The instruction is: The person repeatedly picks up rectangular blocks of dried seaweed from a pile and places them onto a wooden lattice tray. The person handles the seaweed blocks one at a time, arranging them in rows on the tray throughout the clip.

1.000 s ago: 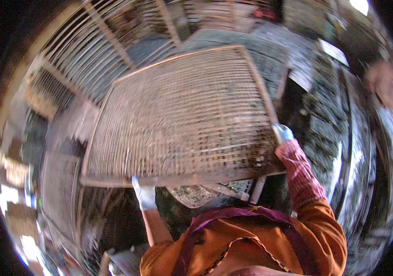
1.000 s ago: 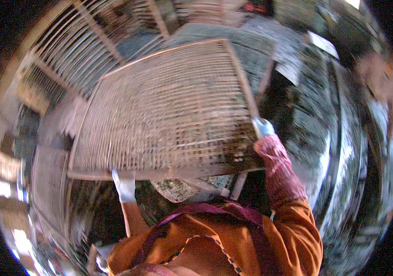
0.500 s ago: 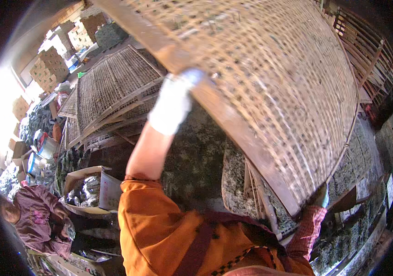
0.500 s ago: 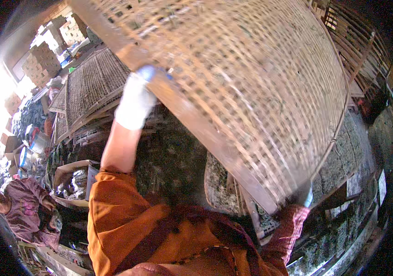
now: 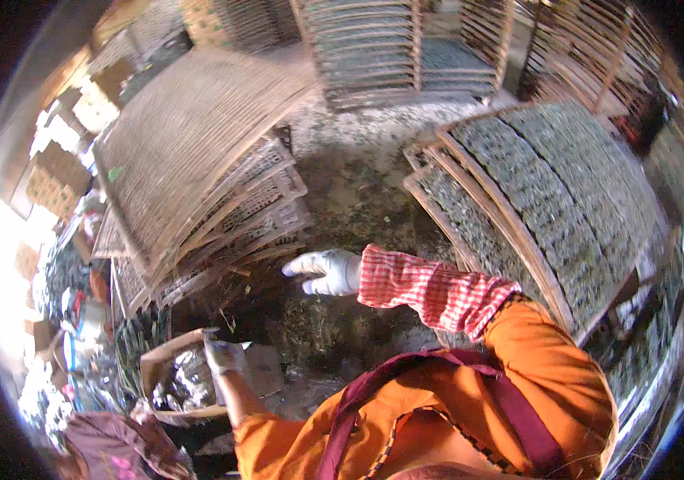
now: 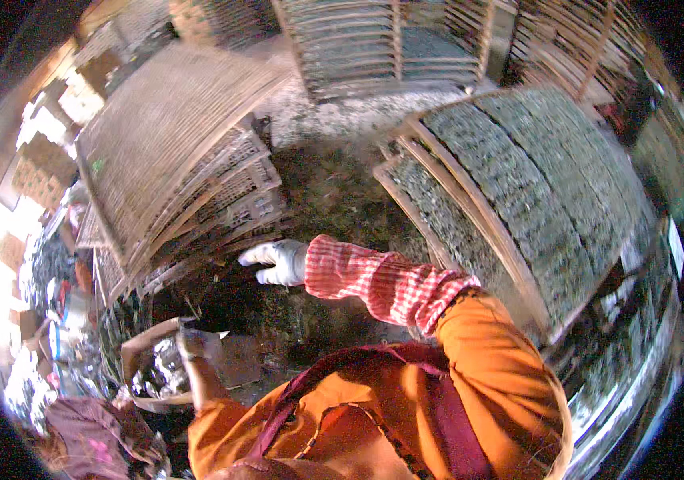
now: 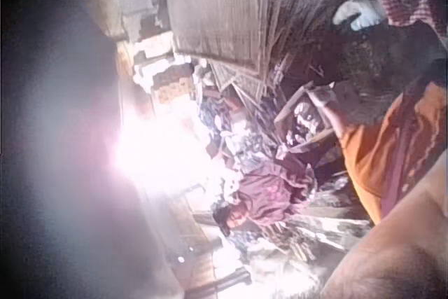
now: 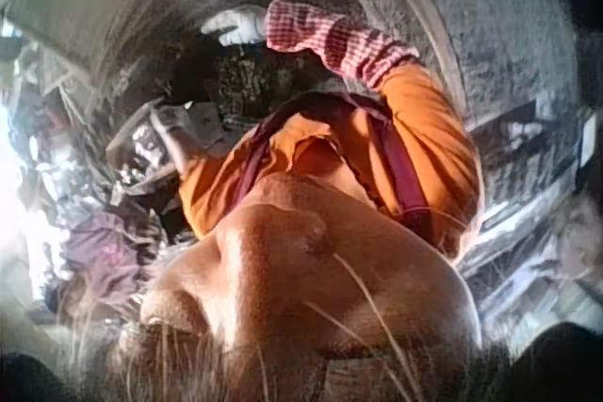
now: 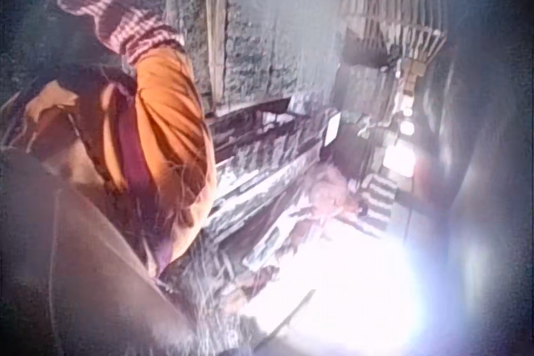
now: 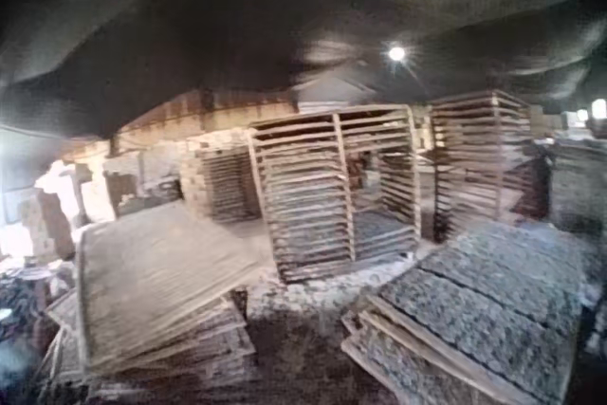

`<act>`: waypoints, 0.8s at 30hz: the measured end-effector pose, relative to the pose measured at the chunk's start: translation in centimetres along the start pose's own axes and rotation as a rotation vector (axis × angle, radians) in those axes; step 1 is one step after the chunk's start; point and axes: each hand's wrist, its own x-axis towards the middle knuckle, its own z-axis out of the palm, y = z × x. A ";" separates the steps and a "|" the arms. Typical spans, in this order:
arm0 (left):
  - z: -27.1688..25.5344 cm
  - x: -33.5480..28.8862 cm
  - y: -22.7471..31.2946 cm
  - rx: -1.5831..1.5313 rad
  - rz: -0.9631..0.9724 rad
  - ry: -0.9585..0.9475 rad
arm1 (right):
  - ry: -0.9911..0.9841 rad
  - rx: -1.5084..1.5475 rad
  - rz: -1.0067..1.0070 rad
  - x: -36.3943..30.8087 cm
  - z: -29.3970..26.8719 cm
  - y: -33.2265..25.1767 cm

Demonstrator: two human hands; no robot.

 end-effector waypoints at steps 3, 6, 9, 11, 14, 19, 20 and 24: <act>3.1 -1.6 10.3 -0.006 0.394 -0.135 | -0.033 0.115 0.320 -5.8 -0.5 4.3; -2.1 -1.0 22.3 -1.987 0.075 -0.609 | 0.367 0.035 0.385 -15.3 -1.2 8.3; -12.3 -0.2 34.2 -2.226 0.373 -0.920 | 0.688 -0.255 0.611 -26.6 -1.1 9.2; -18.2 -3.7 41.7 -2.054 0.706 -0.989 | 0.998 -0.386 0.461 -35.1 -0.5 8.0; -26.0 -11.1 52.1 -1.747 0.961 -1.241 | 1.304 -0.606 0.636 -45.2 0.1 5.5; -30.4 -25.6 65.4 -1.700 0.974 -1.621 | 1.445 -0.822 1.197 -56.1 1.6 1.8; -30.4 -27.8 67.4 -1.710 0.867 -1.677 | 1.423 -0.763 1.320 -57.1 1.2 1.8; -30.9 -32.7 71.4 -1.730 0.730 -1.511 | 1.322 -0.631 1.505 -58.7 0.3 2.3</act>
